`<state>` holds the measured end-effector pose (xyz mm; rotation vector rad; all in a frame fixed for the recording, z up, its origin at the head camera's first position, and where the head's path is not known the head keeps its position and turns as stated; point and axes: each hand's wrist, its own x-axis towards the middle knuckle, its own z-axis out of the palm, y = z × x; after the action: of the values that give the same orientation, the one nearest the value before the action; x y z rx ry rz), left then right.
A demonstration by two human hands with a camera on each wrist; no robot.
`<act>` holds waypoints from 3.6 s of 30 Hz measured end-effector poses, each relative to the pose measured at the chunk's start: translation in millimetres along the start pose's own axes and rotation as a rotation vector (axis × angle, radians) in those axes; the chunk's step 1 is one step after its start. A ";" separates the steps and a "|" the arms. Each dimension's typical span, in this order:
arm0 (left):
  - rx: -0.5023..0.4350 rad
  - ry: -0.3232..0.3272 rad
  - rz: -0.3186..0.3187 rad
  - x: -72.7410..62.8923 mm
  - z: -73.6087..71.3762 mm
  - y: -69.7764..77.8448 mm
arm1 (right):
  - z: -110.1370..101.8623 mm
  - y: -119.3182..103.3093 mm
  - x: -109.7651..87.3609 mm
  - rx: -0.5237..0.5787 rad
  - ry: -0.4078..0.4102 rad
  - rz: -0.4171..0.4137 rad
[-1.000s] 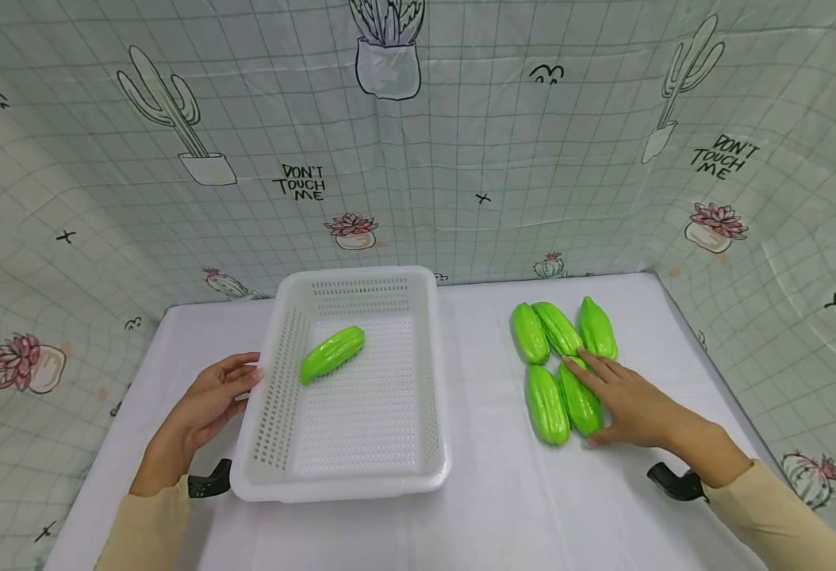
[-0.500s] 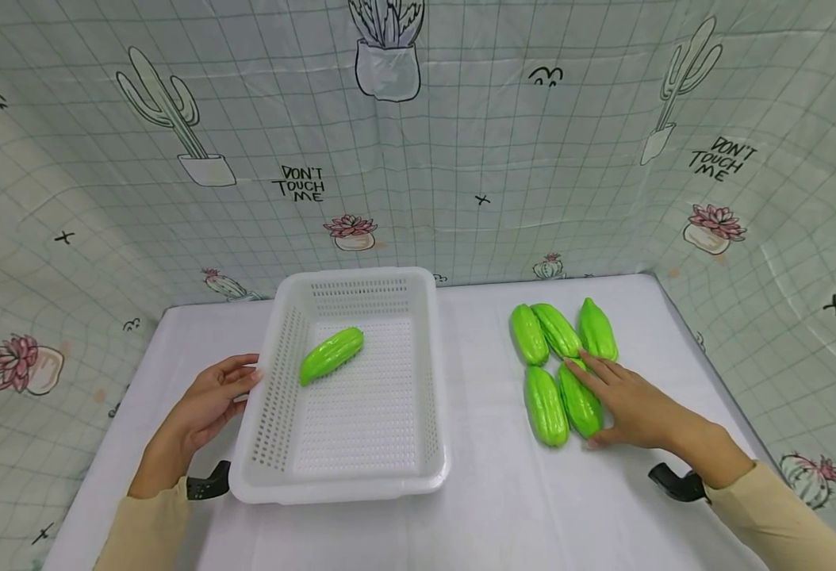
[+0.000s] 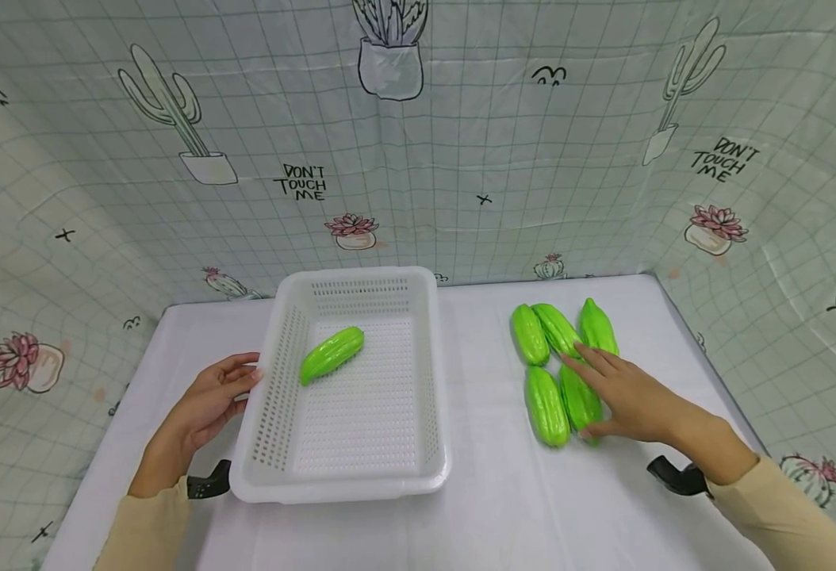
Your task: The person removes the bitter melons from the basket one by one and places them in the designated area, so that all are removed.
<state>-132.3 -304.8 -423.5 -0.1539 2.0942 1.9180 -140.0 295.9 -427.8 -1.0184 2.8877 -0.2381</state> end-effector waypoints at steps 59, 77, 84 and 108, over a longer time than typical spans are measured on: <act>-0.062 -0.004 0.000 0.7 0.6 2.4 | -43.1 -125.4 146.7 -0.029 -0.038 -0.202; -0.075 -0.006 -0.007 -0.1 0.9 1.9 | -38.4 -145.5 166.9 -0.085 -0.069 -0.205; -0.085 -0.011 -0.003 -0.5 1.2 2.3 | -37.1 -162.3 187.6 -0.104 -0.110 -0.172; -0.050 0.014 0.002 -0.3 1.4 3.4 | -11.5 -213.1 246.0 -0.130 -0.191 0.039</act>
<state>-132.7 -303.1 -420.3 -0.1758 2.0569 1.9768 -201.1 -21.0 -384.1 -0.9452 2.7751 0.0476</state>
